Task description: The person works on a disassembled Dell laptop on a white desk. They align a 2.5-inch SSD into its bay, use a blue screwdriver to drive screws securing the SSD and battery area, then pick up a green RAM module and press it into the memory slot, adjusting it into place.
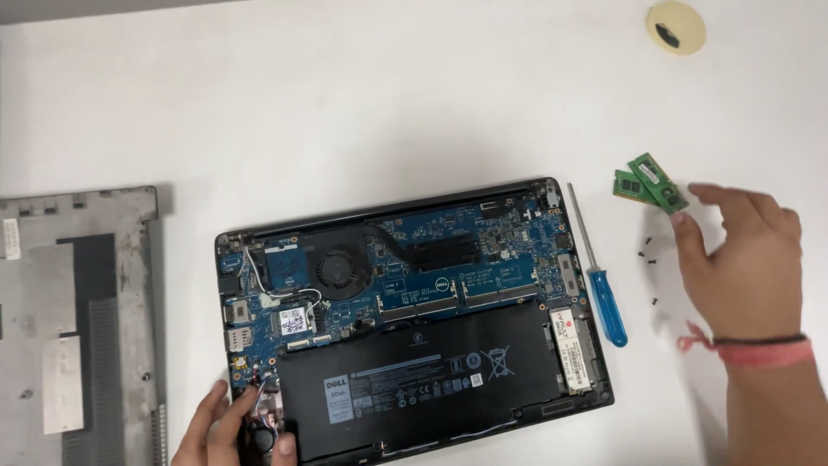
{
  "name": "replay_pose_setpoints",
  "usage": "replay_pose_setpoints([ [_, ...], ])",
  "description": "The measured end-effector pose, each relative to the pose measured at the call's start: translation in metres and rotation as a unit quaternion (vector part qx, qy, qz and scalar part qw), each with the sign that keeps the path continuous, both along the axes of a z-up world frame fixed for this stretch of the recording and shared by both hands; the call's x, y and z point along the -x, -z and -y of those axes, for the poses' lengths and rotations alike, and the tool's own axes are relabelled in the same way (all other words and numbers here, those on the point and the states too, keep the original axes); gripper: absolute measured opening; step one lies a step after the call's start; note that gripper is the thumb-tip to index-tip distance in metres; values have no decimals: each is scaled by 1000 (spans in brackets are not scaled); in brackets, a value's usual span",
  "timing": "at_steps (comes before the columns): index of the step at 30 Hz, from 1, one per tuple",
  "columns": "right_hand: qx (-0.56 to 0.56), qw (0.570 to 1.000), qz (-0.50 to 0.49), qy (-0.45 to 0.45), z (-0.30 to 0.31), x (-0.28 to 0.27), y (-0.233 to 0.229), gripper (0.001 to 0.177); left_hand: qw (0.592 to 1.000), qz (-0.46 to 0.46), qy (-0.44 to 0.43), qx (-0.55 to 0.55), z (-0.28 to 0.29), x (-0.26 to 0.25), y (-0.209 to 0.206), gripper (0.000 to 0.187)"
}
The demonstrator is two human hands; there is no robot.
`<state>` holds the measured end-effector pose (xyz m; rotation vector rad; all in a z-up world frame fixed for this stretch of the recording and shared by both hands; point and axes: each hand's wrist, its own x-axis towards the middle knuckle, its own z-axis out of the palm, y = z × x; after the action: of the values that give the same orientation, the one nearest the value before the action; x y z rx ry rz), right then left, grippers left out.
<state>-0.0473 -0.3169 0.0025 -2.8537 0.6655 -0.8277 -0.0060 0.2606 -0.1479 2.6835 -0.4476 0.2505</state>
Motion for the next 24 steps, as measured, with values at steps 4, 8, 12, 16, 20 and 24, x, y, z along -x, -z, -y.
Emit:
replay_pose_setpoints([
  [4, 42, 997, -33, -46, 68, -22, 52, 29, 997, 65, -42, 31, 57, 15, -66, 62],
  [8, -37, 999, -19, -20, 47, -34, 29, 37, 993, 84, -78, -3, 77, 26, -95, 54],
  [12, -218, 975, 40, 14, 27, -24, 12, 25, 994, 71, -84, -4, 88, 30, -115, 54],
  [16, -405, 888, 161, -147, -4, -6, -1, 14, 988, 116, -96, 41, 109, 42, -144, 43],
  [20, -573, 746, 147, -307, -80, -2, -45, 16, 972, 123, 132, 149, 143, 26, -212, 35],
  [24, -512, 787, 80, -334, -166, -16, -98, 21, 936, -54, 244, 249, 176, -25, -288, 44],
])
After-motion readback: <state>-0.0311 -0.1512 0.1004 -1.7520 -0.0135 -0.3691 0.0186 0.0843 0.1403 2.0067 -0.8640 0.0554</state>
